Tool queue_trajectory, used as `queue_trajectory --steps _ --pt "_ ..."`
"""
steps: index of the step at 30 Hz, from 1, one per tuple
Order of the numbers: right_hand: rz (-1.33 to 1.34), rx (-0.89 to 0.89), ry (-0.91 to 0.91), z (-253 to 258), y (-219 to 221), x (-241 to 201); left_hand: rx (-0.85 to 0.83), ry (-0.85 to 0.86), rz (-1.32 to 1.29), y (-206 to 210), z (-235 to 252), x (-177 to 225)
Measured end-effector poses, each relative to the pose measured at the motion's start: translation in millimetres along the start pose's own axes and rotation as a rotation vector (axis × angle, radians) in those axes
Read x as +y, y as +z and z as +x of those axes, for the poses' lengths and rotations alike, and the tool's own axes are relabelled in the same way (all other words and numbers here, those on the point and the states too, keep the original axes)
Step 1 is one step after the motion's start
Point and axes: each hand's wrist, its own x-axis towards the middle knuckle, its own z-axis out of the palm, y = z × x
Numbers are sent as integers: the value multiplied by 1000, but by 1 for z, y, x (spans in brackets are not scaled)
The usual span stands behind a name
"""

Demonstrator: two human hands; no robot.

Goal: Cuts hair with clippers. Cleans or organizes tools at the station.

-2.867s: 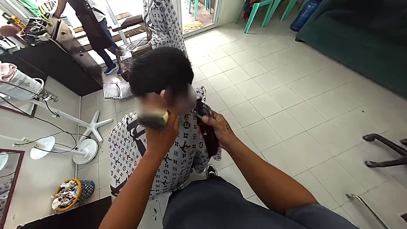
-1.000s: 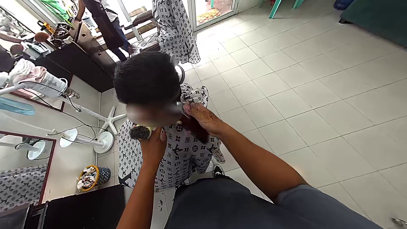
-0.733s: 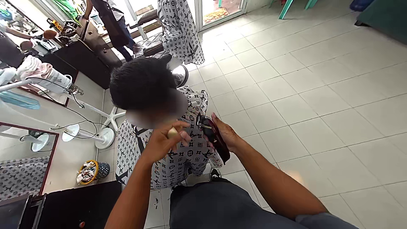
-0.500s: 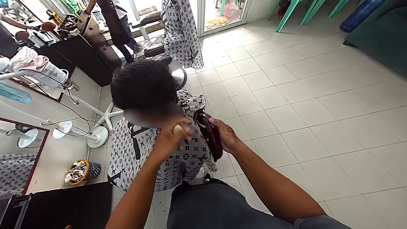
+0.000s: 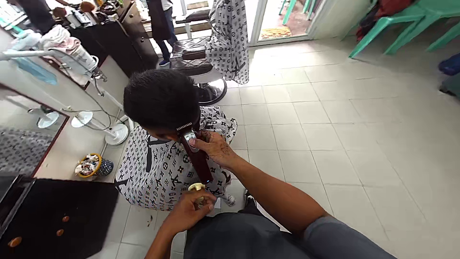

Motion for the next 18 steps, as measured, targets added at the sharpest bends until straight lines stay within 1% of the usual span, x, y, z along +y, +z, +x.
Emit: queue_trajectory --steps 2,4,7,9,12,15,18 --pt "-24 -81 -1 3 -11 -3 47 -53 74 34 18 8" --pt "-92 -160 43 8 -22 -2 50 -123 147 64 31 17" --pt "-122 -225 59 15 -34 -10 4 -192 187 94 43 20" --pt "-79 -237 38 13 -36 -12 24 -267 193 111 41 21" --pt "-96 -266 40 18 -41 -8 97 -317 188 122 35 23" --pt "-86 -276 61 21 -41 -5 153 -324 182 125 26 19" --pt "23 -280 -49 13 -42 -11 156 -380 185 121 24 18"
